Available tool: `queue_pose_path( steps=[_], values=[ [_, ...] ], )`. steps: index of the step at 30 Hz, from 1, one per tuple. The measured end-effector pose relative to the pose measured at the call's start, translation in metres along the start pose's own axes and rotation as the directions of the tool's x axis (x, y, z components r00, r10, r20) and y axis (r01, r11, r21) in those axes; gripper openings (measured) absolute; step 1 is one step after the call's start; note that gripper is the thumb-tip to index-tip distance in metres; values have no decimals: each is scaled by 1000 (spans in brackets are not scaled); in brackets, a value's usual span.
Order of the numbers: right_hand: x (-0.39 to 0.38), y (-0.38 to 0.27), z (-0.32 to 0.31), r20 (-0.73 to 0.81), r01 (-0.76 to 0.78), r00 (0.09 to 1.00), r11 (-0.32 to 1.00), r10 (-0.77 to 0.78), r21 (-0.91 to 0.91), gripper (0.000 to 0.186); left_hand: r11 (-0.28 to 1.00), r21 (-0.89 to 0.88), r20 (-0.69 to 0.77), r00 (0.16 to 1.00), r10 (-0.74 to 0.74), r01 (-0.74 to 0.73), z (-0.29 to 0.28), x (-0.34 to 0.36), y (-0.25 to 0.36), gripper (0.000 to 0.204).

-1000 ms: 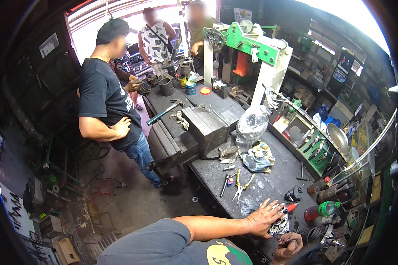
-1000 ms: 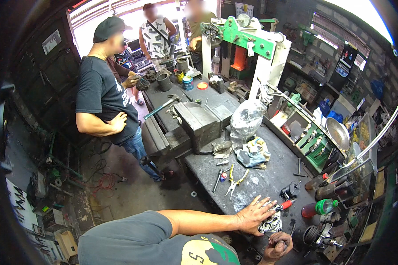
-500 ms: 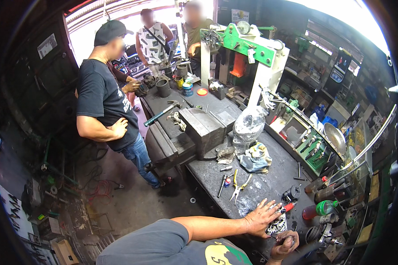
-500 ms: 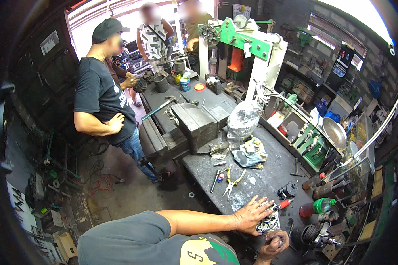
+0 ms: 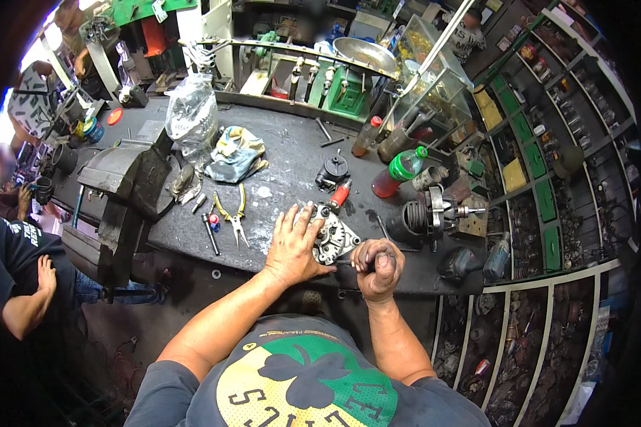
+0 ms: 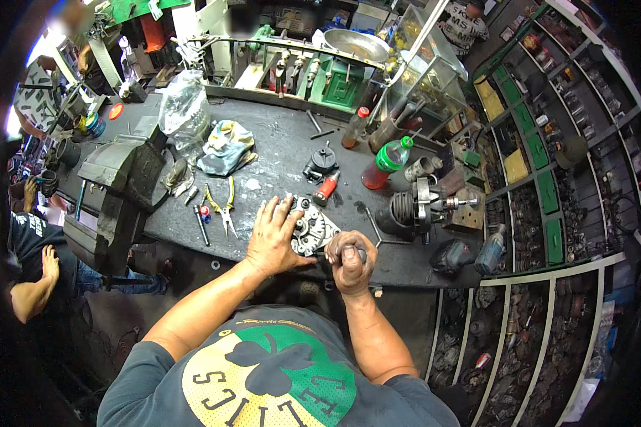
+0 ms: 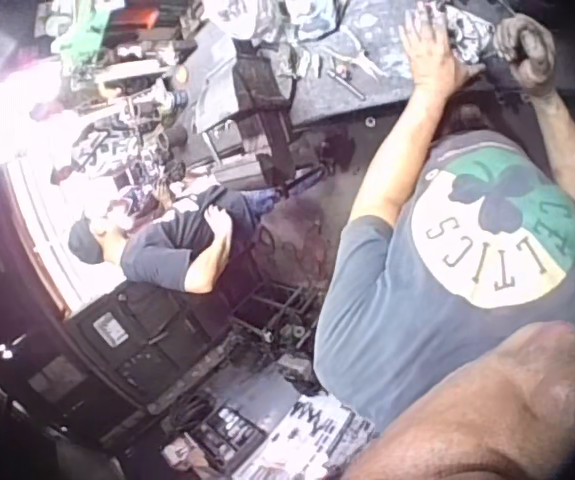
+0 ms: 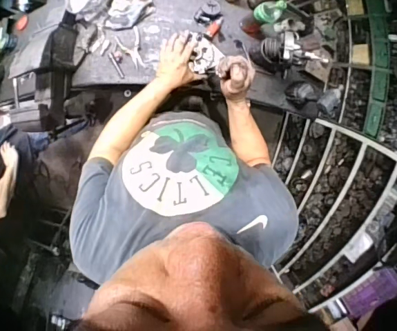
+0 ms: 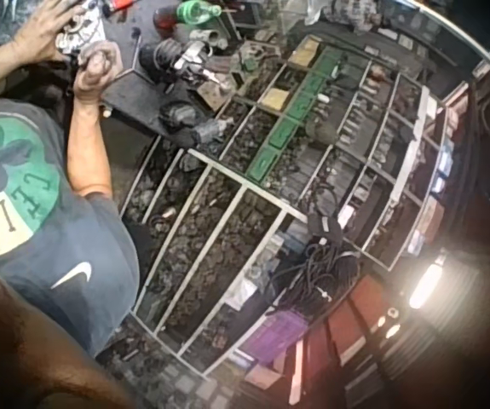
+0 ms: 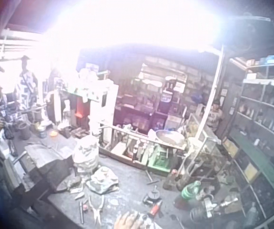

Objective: The person uses a red-handled screwdriver to tighten screws on a metallic mechanical component on a workbench. They repeatedly adjust the part and re-tighten screws while other people work nearby.

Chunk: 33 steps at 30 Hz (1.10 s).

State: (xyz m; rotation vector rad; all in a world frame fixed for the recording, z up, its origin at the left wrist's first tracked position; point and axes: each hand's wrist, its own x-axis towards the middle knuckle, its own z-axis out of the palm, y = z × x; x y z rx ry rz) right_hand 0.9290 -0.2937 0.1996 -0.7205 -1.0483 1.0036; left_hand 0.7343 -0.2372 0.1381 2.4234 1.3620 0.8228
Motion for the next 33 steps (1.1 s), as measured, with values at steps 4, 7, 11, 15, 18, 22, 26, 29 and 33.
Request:
queue_pose_path(
  steps=[4,7,11,15,18,22,26,29,33],
  values=[
    [-2,0,3,18,21,1000,1000,-21,-12,43,1000,-6,1,1000,11,-11,-1,-1,-1,121],
    [-2,0,5,32,15,999,1000,-14,-17,44,1000,-8,-30,999,10,-10,0,-1,-2,118],
    [1,2,4,61,35,998,999,-34,-16,44,1000,4,-35,999,-4,4,-1,-1,-2,114],
    [0,2,1,78,65,995,996,-61,-53,43,1000,13,-32,999,-5,6,0,-1,-1,114],
    [1,2,0,85,24,996,1000,-23,-9,41,1000,15,-36,999,-3,4,1,-2,-2,114],
    [10,-3,-5,334,63,943,977,9,-204,36,1000,11,-34,999,-4,5,-1,-2,-2,113],
    [-22,30,15,-50,209,954,774,-297,-598,42,1000,-13,-46,999,19,-19,1,0,-3,112],
    [-21,27,19,-91,139,976,893,-196,-429,57,1000,-23,33,999,13,-12,-2,2,-3,114],
    [13,-12,-11,401,44,902,890,160,-454,70,995,-20,292,951,100,-99,-26,14,-18,118]
  ],
)
